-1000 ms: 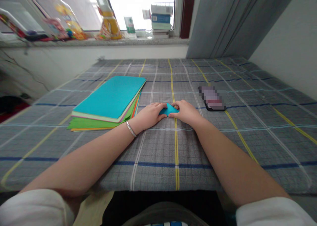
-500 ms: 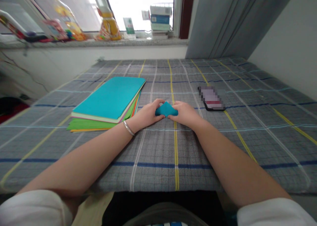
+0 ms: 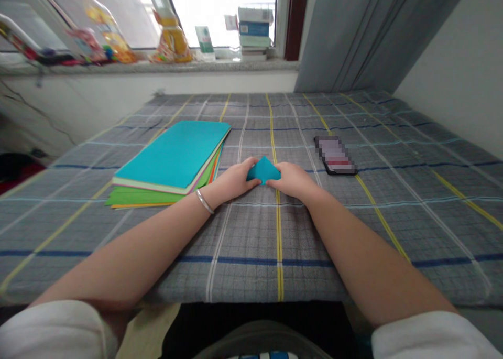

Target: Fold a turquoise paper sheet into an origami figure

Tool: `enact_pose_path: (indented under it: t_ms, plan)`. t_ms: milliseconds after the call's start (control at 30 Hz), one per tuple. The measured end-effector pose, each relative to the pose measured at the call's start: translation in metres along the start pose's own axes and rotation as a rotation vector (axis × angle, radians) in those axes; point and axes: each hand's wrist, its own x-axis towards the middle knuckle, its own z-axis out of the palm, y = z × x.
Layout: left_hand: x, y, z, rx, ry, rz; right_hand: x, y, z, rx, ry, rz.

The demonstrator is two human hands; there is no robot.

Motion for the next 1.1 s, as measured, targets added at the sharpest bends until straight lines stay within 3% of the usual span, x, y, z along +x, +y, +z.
enact_pose_path:
  t_ms: [133, 333, 567, 833, 1100]
  plan:
    - [0.001, -0.003, -0.001, -0.037, 0.022, -0.004, 0.0, 0.006, 0.002, 0.023, 0.025, -0.044]
    - [0.008, -0.008, -0.004, -0.154, -0.107, -0.022, 0.004, 0.006, 0.0, 0.13, -0.017, 0.022]
    - [0.008, 0.001, 0.002, 0.098, 0.011, -0.045, 0.005, 0.002, 0.004, -0.006, 0.045, 0.031]
    - [0.005, 0.002, 0.009, 0.102, 0.067, -0.098, 0.0, -0.001, 0.006, 0.028, 0.12, 0.071]
    - [0.006, -0.003, 0.015, 0.181, 0.102, 0.028, 0.0, -0.003, 0.007, -0.002, 0.153, 0.044]
